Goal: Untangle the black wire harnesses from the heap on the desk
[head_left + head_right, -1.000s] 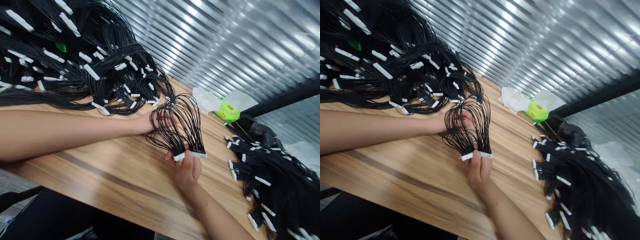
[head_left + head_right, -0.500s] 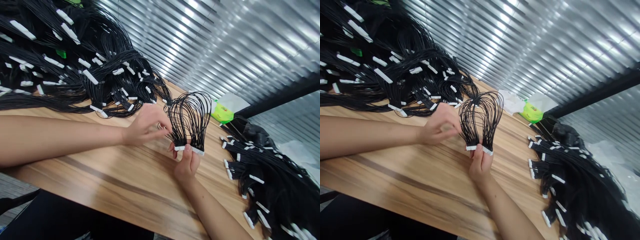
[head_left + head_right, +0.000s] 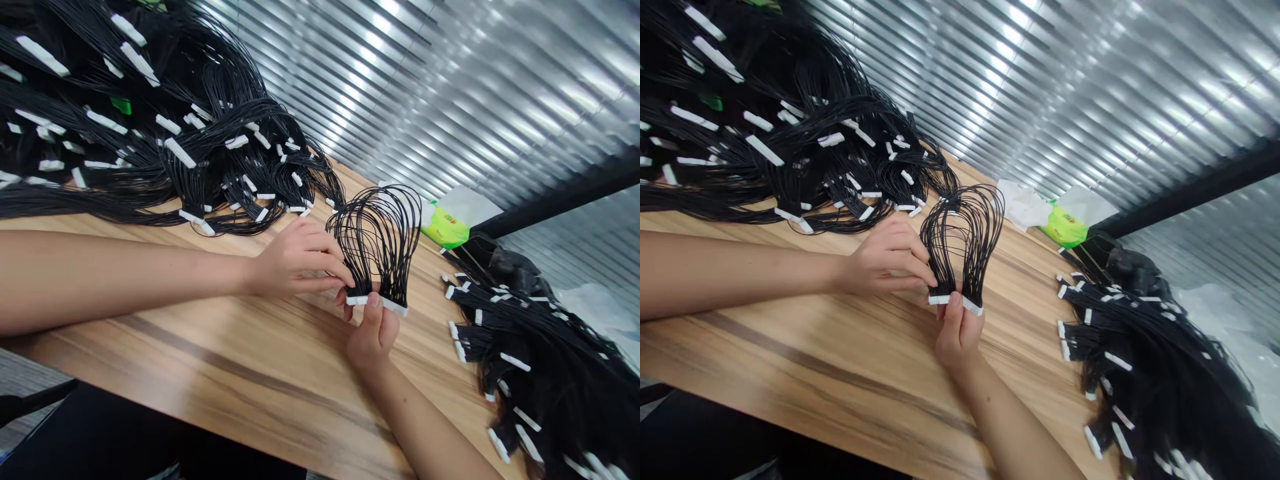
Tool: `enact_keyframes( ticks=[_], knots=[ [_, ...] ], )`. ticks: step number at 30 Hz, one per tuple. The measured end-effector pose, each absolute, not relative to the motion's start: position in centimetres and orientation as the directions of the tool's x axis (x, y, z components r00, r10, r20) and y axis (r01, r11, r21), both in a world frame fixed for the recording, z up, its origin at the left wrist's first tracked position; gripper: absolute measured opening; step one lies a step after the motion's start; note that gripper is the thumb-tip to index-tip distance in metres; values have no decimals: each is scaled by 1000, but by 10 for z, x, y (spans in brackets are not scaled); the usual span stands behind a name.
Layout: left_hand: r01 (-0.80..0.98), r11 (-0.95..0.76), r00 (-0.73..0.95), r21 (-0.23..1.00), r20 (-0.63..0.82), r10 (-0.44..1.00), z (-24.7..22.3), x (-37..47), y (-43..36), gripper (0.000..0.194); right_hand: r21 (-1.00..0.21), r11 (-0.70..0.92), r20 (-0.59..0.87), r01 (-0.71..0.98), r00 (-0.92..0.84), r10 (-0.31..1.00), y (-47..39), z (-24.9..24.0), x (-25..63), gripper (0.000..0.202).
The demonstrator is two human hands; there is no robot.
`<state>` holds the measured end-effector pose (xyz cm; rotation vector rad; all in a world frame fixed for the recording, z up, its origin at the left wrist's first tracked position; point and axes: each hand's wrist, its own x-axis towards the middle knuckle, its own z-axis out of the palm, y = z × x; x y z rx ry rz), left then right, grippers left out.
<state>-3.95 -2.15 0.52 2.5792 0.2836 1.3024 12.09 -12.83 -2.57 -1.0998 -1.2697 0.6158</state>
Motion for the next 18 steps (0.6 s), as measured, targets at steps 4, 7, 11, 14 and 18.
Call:
enact_keyframes(
  ticks=[4,7,11,14,18],
  knots=[
    [70,-963,591,258,767,249,6,-39,-20,14,-901,382,426,208,251,869,-127,-23,121,30],
    [64,-967,609,245,758,232,7,-38,-20,15,-903,342,404,259,242,882,-126,-24,124,34],
    [60,-898,692,437,630,352,8,-36,-21,19,-913,282,356,296,233,905,-123,-27,128,36],
    [74,-779,766,623,465,445,9,-36,-21,18,-913,278,349,298,219,911,-122,-27,130,34],
    [110,-720,840,686,323,436,12,-37,-18,20,-910,273,348,313,216,912,-121,-27,131,33]
  ],
)
